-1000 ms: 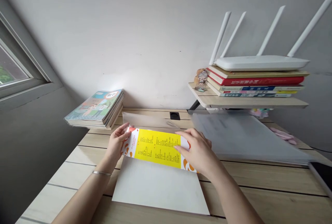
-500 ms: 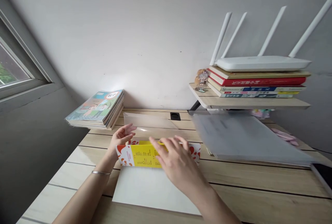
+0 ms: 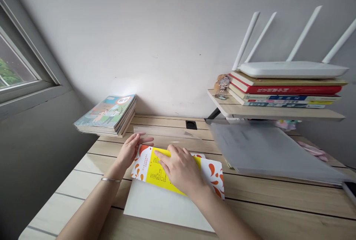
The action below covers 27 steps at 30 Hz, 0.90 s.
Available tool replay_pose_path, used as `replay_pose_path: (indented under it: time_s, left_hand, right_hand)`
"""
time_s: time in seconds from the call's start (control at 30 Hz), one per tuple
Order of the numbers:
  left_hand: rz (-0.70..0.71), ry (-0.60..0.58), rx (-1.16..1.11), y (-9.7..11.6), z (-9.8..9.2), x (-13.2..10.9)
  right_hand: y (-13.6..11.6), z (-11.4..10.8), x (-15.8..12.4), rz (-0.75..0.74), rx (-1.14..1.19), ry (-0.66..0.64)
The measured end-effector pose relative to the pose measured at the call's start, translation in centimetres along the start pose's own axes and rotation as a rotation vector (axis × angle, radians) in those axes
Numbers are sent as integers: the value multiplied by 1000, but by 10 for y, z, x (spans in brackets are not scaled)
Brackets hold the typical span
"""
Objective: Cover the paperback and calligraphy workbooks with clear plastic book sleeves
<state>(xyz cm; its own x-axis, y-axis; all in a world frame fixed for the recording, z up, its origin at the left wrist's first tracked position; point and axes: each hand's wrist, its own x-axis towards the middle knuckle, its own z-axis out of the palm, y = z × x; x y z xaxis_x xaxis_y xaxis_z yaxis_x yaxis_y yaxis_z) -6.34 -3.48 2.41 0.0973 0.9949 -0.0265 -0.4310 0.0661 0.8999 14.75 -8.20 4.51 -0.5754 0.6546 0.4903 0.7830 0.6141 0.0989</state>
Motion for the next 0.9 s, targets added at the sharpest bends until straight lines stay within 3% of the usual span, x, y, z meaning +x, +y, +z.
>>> replay_pose_path:
  time_s: [0.5,0.9]
  left_hand:
    - [-20,10,-91,3,-3,2]
    - [-29,-13,-79,3,0,-2]
  right_hand:
    - [-9,0,-5,97,70,-146]
    - [-1,7,-1,102,78,-65]
